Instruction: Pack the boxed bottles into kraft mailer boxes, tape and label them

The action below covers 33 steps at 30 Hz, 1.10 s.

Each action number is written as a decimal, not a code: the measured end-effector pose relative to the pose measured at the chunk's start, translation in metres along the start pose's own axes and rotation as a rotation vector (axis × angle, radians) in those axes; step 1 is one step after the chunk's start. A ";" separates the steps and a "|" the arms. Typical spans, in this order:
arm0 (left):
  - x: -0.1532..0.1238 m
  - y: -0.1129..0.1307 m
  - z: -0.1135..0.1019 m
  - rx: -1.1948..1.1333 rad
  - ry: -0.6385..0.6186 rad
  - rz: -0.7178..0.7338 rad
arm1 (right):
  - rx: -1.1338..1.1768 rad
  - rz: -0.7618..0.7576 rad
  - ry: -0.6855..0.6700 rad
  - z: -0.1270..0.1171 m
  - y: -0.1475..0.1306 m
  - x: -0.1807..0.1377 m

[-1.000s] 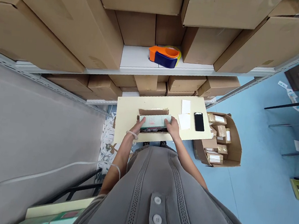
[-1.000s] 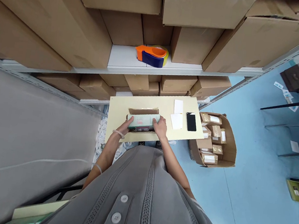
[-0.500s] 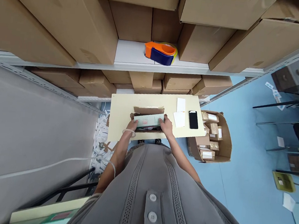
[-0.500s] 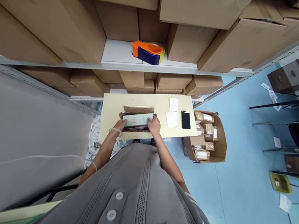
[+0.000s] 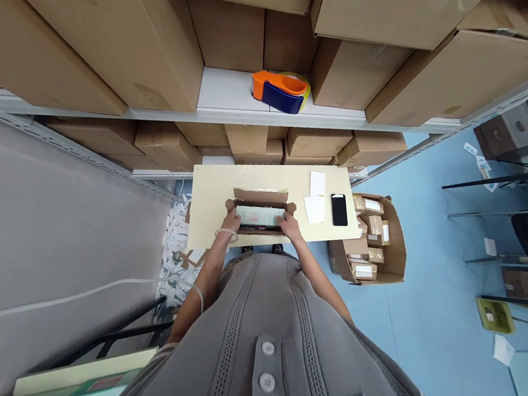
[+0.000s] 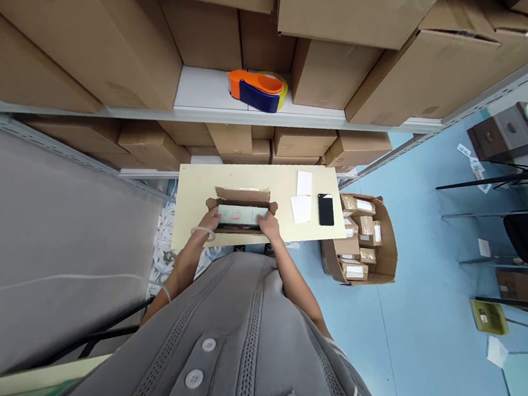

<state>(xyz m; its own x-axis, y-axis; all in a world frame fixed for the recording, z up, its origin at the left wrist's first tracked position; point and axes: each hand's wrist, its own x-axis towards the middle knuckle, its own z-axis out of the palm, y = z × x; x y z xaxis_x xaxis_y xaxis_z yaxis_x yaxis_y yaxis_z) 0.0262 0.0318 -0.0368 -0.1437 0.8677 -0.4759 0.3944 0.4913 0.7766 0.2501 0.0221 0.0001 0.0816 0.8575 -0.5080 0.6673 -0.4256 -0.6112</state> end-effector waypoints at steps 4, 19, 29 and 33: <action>-0.014 0.004 -0.014 0.003 0.005 0.109 | 0.130 -0.044 -0.004 -0.009 0.000 -0.005; -0.047 -0.033 -0.054 0.129 -0.075 0.297 | 0.013 -0.277 0.118 -0.031 0.065 -0.021; -0.033 -0.033 -0.031 0.196 -0.205 0.335 | -0.081 -0.283 -0.092 -0.016 0.060 -0.020; -0.027 -0.034 -0.031 0.213 -0.175 0.336 | -0.104 -0.264 -0.114 -0.013 0.057 -0.018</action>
<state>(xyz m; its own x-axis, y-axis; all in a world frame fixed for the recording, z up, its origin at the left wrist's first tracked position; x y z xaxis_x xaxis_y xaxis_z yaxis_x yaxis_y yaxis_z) -0.0111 -0.0059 -0.0378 0.1737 0.9417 -0.2881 0.5742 0.1408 0.8065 0.2966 -0.0138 -0.0179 -0.1842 0.8941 -0.4082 0.7274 -0.1553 -0.6684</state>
